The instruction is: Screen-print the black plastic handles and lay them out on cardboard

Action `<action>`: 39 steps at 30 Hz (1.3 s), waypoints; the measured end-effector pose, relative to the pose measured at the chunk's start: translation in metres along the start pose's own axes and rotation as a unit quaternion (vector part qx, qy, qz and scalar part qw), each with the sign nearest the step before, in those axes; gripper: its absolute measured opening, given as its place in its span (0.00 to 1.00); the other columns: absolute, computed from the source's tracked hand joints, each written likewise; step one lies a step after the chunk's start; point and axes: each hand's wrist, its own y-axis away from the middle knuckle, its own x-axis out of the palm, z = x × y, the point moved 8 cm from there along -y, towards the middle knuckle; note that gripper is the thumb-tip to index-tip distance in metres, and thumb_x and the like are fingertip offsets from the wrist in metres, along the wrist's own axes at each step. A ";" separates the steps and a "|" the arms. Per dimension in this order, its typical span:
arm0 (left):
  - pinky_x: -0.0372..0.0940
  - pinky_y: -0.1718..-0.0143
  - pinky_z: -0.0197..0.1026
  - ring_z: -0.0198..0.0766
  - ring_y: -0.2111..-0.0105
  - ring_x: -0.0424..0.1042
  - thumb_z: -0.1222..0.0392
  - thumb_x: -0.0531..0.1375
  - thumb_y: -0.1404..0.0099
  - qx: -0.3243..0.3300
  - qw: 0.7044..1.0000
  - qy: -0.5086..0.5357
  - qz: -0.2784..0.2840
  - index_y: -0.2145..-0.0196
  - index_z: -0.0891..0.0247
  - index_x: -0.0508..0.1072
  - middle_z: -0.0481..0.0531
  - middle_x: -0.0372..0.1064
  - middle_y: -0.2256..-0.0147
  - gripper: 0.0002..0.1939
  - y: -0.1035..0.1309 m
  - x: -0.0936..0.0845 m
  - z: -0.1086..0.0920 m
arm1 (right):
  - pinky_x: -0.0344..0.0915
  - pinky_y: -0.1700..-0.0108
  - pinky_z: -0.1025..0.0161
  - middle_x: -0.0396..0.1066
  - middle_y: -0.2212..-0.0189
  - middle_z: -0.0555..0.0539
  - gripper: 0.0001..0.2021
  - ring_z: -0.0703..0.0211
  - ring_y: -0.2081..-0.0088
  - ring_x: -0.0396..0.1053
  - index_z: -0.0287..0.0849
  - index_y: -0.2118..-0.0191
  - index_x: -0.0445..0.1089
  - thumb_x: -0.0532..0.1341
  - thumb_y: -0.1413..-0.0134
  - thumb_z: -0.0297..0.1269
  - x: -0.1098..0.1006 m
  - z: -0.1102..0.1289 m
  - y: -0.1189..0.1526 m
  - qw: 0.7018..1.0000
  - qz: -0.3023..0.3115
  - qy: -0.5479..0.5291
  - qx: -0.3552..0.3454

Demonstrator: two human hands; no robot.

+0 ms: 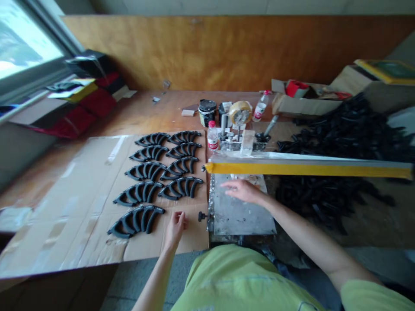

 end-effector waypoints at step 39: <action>0.65 0.75 0.34 0.33 0.74 0.70 0.49 0.60 0.41 0.229 0.959 0.147 -0.083 0.60 0.62 0.69 0.49 0.71 0.71 0.16 0.069 0.070 -0.185 | 0.55 0.43 0.57 0.71 0.53 0.45 0.17 0.54 0.48 0.61 0.44 0.48 0.72 0.51 0.36 0.30 -0.035 -0.083 0.059 0.976 -0.082 0.198 -0.046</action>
